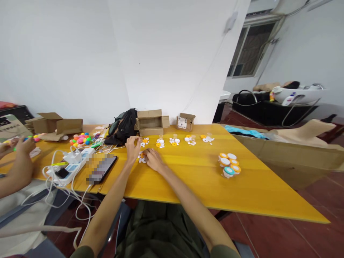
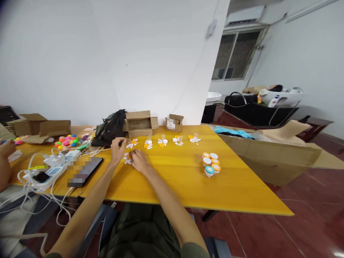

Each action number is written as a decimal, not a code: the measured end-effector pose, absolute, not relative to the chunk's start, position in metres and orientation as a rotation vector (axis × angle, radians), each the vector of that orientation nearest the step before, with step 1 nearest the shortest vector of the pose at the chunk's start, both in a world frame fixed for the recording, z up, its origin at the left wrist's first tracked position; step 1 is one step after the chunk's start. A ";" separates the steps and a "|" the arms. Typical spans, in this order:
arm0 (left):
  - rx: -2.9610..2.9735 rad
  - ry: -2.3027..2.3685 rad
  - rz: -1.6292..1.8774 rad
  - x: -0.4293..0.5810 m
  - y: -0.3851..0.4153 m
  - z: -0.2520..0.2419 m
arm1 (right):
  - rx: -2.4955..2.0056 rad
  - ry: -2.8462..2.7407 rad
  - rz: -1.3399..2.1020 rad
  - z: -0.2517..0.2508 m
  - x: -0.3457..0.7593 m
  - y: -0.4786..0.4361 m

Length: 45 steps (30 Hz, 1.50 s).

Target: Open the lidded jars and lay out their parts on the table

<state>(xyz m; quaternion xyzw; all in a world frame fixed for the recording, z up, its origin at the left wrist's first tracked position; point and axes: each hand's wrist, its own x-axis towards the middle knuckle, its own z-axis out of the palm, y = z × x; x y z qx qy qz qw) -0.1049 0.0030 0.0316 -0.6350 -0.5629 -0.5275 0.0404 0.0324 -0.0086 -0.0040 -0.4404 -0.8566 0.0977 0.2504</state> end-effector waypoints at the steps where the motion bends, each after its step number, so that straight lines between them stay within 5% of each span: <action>1: -1.967 -1.731 -1.587 -0.108 0.001 0.032 | -1.207 -2.325 0.279 -0.004 0.033 -0.008; 12: -2.291 -1.975 -1.078 -0.144 -0.040 -0.005 | -1.080 -2.356 0.460 -0.010 0.027 0.004; 25: -2.474 -1.897 -1.379 -0.164 -0.024 -0.012 | -0.971 -2.218 0.600 -0.017 0.021 0.015; 45: -2.525 -1.964 -1.378 -0.167 -0.012 -0.013 | -0.998 -2.118 0.586 -0.021 0.018 0.017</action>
